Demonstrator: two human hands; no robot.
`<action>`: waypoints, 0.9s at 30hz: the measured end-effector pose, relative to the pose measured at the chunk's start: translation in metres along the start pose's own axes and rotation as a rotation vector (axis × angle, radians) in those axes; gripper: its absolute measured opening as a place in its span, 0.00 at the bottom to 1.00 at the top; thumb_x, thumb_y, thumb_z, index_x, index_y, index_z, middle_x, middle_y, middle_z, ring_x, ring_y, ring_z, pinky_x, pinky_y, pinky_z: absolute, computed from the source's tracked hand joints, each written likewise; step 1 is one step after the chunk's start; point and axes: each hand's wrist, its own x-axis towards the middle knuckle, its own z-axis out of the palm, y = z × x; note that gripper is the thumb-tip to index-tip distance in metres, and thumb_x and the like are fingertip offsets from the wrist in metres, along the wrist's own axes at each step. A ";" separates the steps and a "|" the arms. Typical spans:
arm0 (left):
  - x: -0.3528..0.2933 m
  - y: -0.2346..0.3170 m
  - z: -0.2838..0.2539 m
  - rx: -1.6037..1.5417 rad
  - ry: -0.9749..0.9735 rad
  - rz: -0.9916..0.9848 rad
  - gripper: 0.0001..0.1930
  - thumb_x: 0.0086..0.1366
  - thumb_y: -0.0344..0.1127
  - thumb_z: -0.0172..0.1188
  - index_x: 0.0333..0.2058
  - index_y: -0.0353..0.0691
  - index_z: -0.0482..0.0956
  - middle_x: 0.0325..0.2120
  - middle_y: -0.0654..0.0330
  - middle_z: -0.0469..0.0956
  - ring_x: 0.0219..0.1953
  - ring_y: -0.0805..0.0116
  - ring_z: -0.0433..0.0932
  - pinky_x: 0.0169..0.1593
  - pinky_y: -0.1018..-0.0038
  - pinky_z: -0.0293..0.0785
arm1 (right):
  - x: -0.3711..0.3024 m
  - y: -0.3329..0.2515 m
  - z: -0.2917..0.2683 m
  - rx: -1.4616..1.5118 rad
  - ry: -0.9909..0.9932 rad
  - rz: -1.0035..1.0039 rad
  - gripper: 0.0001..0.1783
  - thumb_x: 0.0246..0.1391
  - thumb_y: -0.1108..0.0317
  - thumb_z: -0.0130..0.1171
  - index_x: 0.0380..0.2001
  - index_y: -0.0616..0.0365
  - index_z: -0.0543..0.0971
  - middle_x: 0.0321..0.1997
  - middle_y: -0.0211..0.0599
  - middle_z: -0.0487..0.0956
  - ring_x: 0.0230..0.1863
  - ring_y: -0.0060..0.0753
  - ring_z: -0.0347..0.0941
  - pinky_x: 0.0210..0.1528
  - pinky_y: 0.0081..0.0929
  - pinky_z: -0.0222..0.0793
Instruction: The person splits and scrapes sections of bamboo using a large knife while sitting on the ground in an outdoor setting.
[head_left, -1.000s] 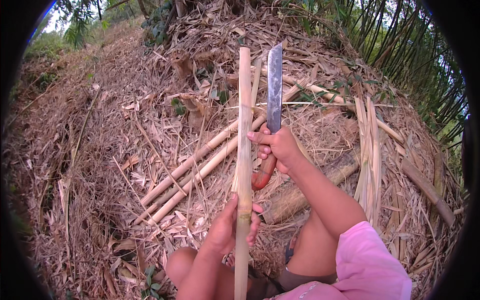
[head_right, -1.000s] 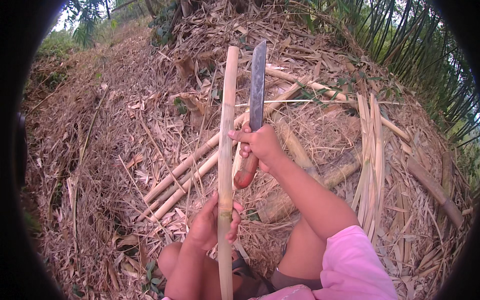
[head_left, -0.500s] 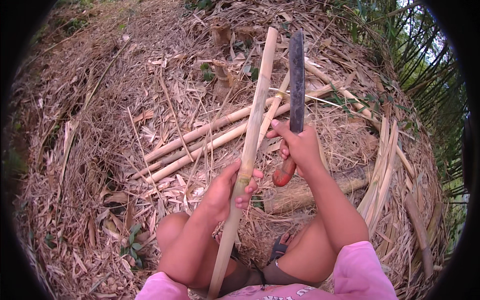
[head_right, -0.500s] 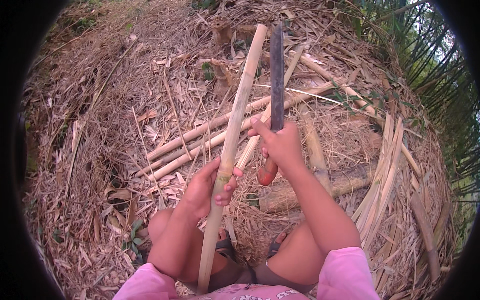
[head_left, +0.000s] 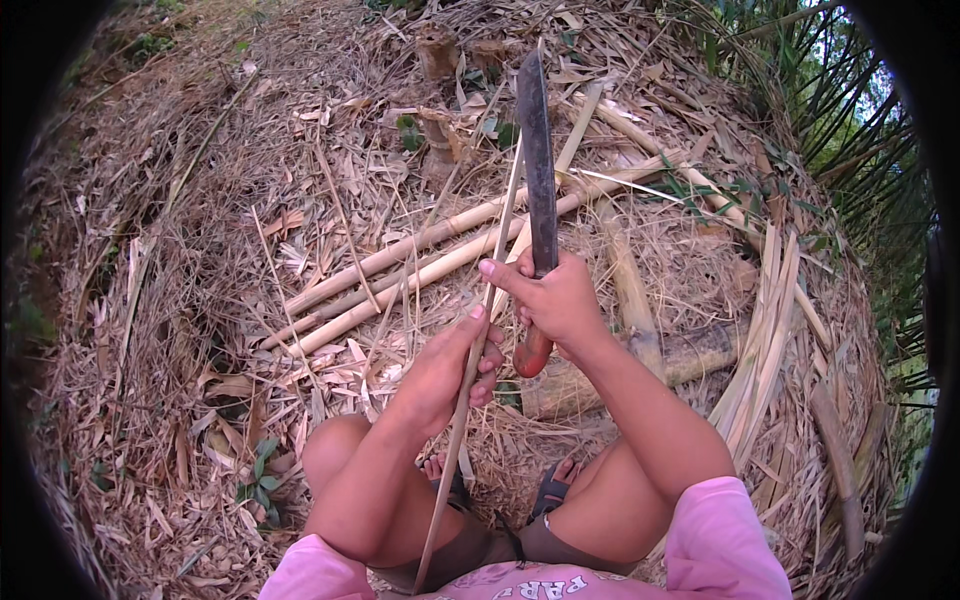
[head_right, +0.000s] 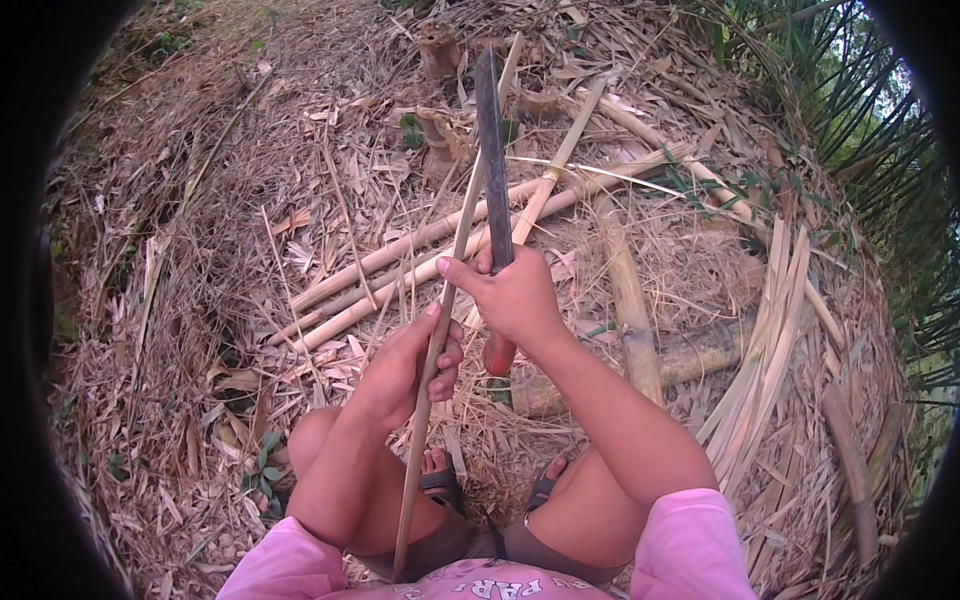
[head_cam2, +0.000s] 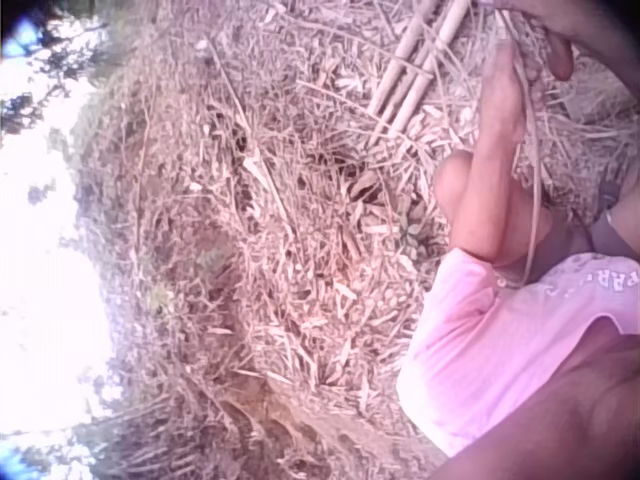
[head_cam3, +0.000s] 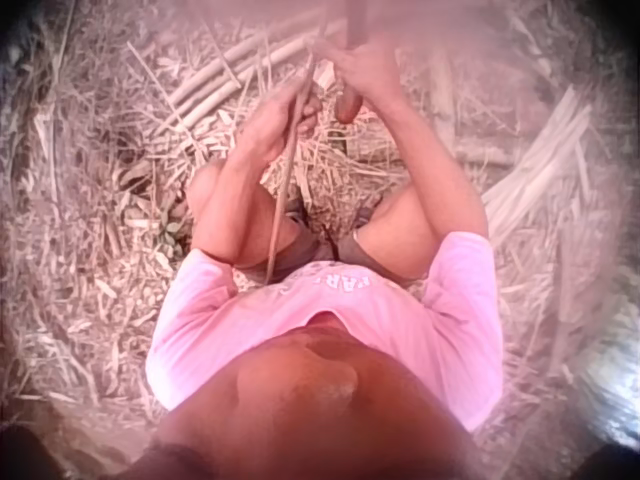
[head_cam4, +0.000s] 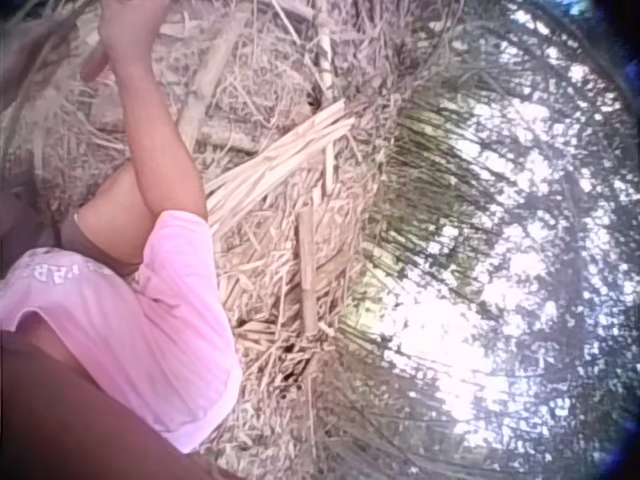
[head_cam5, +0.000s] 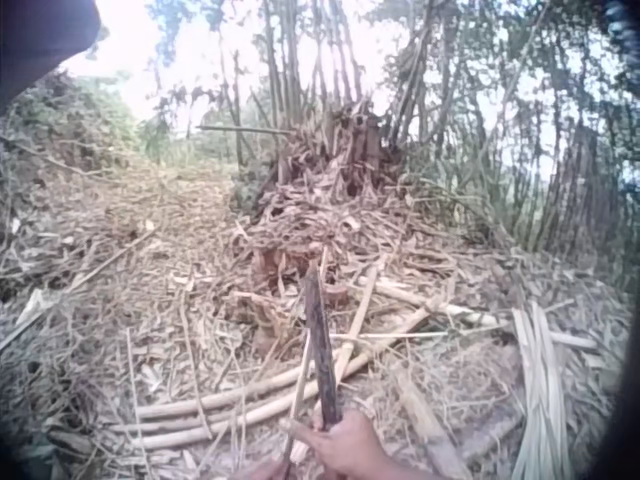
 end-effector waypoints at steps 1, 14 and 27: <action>-0.003 0.001 0.003 0.014 -0.003 -0.003 0.22 0.74 0.56 0.43 0.39 0.40 0.68 0.20 0.67 0.63 0.16 0.76 0.61 0.21 0.79 0.59 | 0.001 0.001 -0.001 -0.017 0.002 -0.008 0.24 0.49 0.62 0.74 0.20 0.51 0.65 0.14 0.22 0.69 0.13 0.13 0.64 0.15 0.17 0.58; -0.009 -0.001 0.015 -0.062 -0.072 -0.086 0.39 0.71 0.70 0.25 0.42 0.36 0.71 0.23 0.60 0.74 0.17 0.68 0.70 0.19 0.74 0.66 | -0.001 -0.013 -0.004 0.121 0.084 0.076 0.21 0.49 0.66 0.73 0.23 0.51 0.65 0.16 0.25 0.71 0.14 0.15 0.64 0.16 0.17 0.60; -0.015 -0.012 0.002 -0.030 -0.062 -0.087 0.28 0.72 0.62 0.30 0.33 0.44 0.67 0.15 0.71 0.58 0.10 0.80 0.50 0.14 0.82 0.50 | -0.004 -0.029 -0.042 -0.209 0.115 0.032 0.34 0.61 0.34 0.50 0.18 0.55 0.71 0.13 0.27 0.69 0.13 0.16 0.64 0.16 0.18 0.60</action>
